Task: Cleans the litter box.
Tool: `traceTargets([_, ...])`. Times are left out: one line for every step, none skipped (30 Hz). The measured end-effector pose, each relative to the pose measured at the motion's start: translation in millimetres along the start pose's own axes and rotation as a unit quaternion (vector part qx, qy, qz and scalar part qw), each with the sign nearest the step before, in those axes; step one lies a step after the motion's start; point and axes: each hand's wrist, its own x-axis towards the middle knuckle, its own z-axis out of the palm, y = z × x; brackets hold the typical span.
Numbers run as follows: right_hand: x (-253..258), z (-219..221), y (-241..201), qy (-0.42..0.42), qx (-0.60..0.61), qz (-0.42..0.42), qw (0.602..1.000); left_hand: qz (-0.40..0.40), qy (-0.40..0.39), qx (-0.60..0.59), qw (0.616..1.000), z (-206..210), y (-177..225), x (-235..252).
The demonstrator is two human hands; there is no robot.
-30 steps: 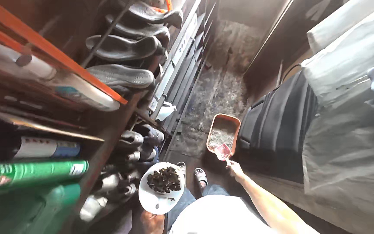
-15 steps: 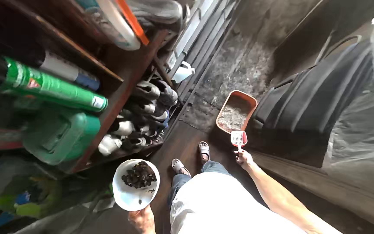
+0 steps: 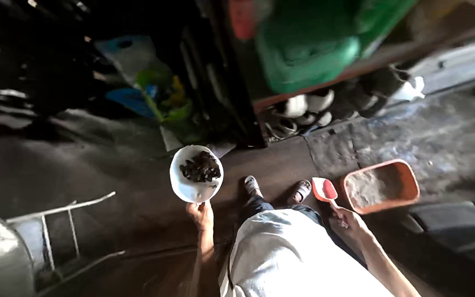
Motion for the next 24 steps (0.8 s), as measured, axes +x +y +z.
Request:
traceTargets([2,24,-10,-0.02,-0.051,0.004,0.998,-0.006,0.016,0.0,1.0,-11,-9,10])
traceTargets([6,49,-18,-0.042,-0.096,0.006,0.994,-0.008,0.033,0.002,0.999,-23,-19,20])
traceTargets([11,75,-24,-0.071,-0.138,0.003,0.988,-0.009,0.052,0.005,0.999,-36,-30,29])
traceTargets([14,101,-30,-0.103,-0.17,-0.002,0.98,-0.012,0.071,0.008,0.997,-51,-40,36])
traceTargets([18,129,-38,-0.134,-0.201,-0.008,0.97,-0.014,0.09,0.01,0.996,-65,-50,42])
traceTargets([19,160,-47,-0.162,-0.231,-0.019,0.959,-0.015,0.112,0.007,0.994,-79,-59,48])
traceTargets([20,190,-55,-0.184,-0.26,-0.031,0.947,-0.014,0.134,-0.004,0.991,-93,-68,52])
traceTargets([20,220,-63,-0.205,-0.295,-0.047,0.932,-0.014,0.163,-0.013,0.986,-105,-76,57])
traceTargets([21,250,-70,-0.224,-0.328,-0.057,0.916,-0.016,0.192,-0.023,0.981,-117,-83,59])
traceTargets([22,278,-77,-0.245,-0.365,-0.061,0.896,-0.023,0.22,-0.028,0.975,-129,-91,60])
traceTargets([23,307,-84,-0.262,-0.402,-0.065,0.875,-0.037,0.248,-0.013,0.968,-140,-98,60])
traceTargets([23,335,-90,-0.275,-0.435,-0.066,0.855,-0.06,0.27,0.036,0.96,-153,-103,58])
traceTargets([20,364,-96,-0.288,-0.462,-0.067,0.836,-0.109,0.279,0.111,0.947,-165,-102,55])
traceTargets([16,391,-101,-0.303,-0.485,-0.065,0.818,-0.195,0.255,0.179,0.93,-177,-91,53])
traceTargets([13,417,-106,-0.316,-0.509,-0.064,0.798,-0.283,0.21,0.22,0.91,-188,-82,52])
traceTargets([10,441,-111,-0.327,-0.53,-0.062,0.78,-0.339,0.2,0.217,0.893,-198,-80,51])
traceTargets([8,464,-114,-0.339,-0.549,-0.062,0.762,-0.347,0.236,0.197,0.886,-206,-81,49])
traceTargets([7,486,-116,-0.349,-0.565,-0.061,0.745,-0.335,0.28,0.173,0.883,-212,-86,46])
traceTargets([6,507,-116,-0.357,-0.58,-0.062,0.729,-0.326,0.312,0.148,0.88,-219,-89,42])
traceTargets([5,528,-116,-0.365,-0.592,-0.059,0.717,-0.317,0.337,0.133,0.877,-225,-90,39])
traceTargets([5,547,-115,-0.375,-0.597,-0.06,0.707,-0.313,0.352,0.126,0.873,-231,-89,36])
traceTargets([5,566,-113,-0.385,-0.599,-0.059,0.7,-0.316,0.366,0.13,0.866,-236,-90,35])
traceTargets([5,584,-111,-0.394,-0.599,-0.055,0.694,-0.324,0.386,0.145,0.851,-239,-90,37])
traceTargets([5,601,-108,-0.402,-0.602,-0.049,0.688,-0.332,0.401,0.158,0.839,-244,-90,39])
